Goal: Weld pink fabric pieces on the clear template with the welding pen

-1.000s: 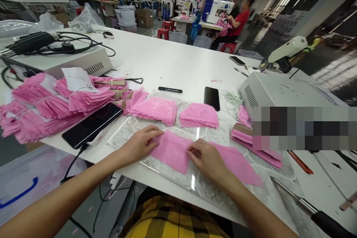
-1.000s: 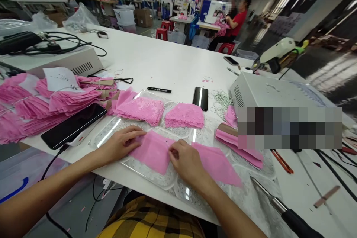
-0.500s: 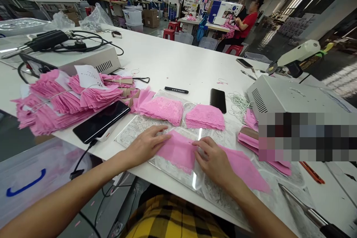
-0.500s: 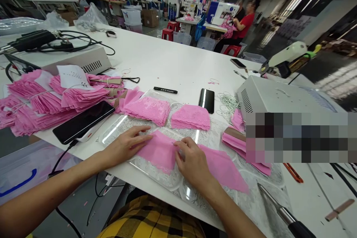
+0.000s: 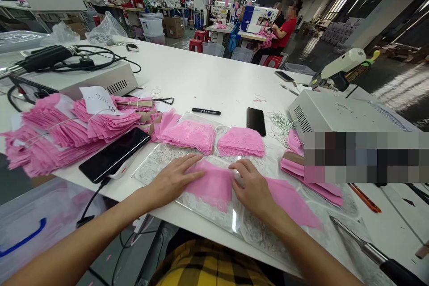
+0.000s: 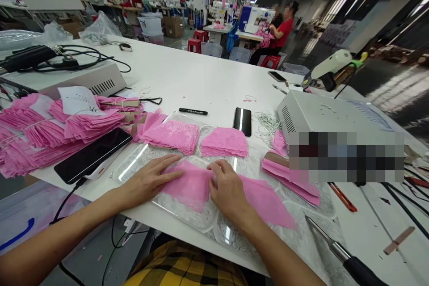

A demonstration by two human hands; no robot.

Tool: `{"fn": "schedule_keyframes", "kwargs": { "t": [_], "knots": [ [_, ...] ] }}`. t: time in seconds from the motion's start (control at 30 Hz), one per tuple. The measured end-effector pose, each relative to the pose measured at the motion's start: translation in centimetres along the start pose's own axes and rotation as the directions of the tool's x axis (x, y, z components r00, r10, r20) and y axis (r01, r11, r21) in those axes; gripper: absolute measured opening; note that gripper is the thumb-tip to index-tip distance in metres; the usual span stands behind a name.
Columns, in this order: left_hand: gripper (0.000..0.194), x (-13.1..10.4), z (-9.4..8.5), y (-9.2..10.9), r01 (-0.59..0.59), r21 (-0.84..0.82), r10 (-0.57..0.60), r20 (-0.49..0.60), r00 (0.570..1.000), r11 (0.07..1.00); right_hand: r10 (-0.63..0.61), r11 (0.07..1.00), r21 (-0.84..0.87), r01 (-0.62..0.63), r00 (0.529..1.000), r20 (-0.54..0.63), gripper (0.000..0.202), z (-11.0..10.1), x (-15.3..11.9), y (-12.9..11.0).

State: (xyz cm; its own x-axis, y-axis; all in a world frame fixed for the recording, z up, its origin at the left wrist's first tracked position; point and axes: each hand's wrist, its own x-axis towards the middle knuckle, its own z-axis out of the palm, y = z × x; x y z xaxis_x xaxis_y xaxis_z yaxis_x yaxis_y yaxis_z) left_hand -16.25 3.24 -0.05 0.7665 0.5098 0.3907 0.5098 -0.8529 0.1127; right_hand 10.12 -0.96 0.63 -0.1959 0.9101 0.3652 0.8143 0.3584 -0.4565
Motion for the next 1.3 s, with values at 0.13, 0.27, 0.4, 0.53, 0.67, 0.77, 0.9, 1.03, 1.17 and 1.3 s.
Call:
{"fn": "schedule_keyframes", "kwargs": {
  "t": [0.13, 0.27, 0.4, 0.53, 0.67, 0.77, 0.9, 1.03, 1.17, 1.3],
  "knots": [
    [0.060, -0.2, 0.3, -0.7, -0.034, 0.050, 0.029, 0.089, 0.996, 0.998, -0.209, 0.978, -0.016, 0.209, 0.977, -0.034, 0.017, -0.5, -1.3, -0.6],
    [0.059, -0.2, 0.5, -1.8, -0.039, 0.071, 0.035, 0.064, 0.997, 0.997, -0.218, 0.975, -0.047, 0.215, 0.974, -0.058, 0.012, -1.6, -3.1, -0.5],
    [0.043, 1.0, 0.2, -1.2, -0.084, 0.073, 0.082, 0.021, 0.996, 0.994, -0.058, 0.998, -0.037, 0.053, 0.982, -0.180, 0.020, -4.6, -6.5, 1.7],
    [0.046, 4.4, 0.3, 2.3, -0.186, -0.035, 0.189, 0.120, 0.975, 0.982, 0.068, 0.985, -0.134, -0.110, 0.956, -0.284, 0.020, -7.7, -10.8, 5.3],
    [0.053, 8.7, 2.0, 6.1, -0.308, -0.172, 0.344, 0.262, 0.902, 0.936, 0.051, 0.970, -0.213, -0.121, 0.950, -0.308, 0.025, -8.9, -13.3, 7.4],
    [0.043, 11.0, 3.4, 7.9, -0.353, -0.207, 0.404, 0.312, 0.860, 0.912, 0.045, 0.969, -0.222, -0.109, 0.961, -0.274, 0.031, -8.8, -13.6, 7.7],
    [0.047, 11.3, 4.3, 9.1, -0.369, -0.202, 0.418, 0.343, 0.841, 0.907, 0.050, 0.967, -0.232, -0.106, 0.971, -0.236, 0.031, -8.7, -13.6, 7.5],
    [0.048, 9.3, 3.8, 9.5, -0.376, -0.135, 0.400, 0.313, 0.862, 0.917, 0.061, 0.969, -0.221, -0.113, 0.972, -0.228, 0.032, -8.9, -14.5, 7.0],
    [0.046, 8.2, 2.8, 9.8, -0.384, -0.066, 0.387, 0.260, 0.885, 0.921, 0.068, 0.972, -0.203, -0.119, 0.968, -0.240, 0.034, -9.4, -15.1, 6.4],
    [0.043, 8.7, 2.9, 10.2, -0.391, -0.050, 0.392, 0.225, 0.892, 0.919, 0.077, 0.969, -0.210, -0.133, 0.965, -0.252, 0.030, -9.3, -14.5, 6.4]
  ]
}}
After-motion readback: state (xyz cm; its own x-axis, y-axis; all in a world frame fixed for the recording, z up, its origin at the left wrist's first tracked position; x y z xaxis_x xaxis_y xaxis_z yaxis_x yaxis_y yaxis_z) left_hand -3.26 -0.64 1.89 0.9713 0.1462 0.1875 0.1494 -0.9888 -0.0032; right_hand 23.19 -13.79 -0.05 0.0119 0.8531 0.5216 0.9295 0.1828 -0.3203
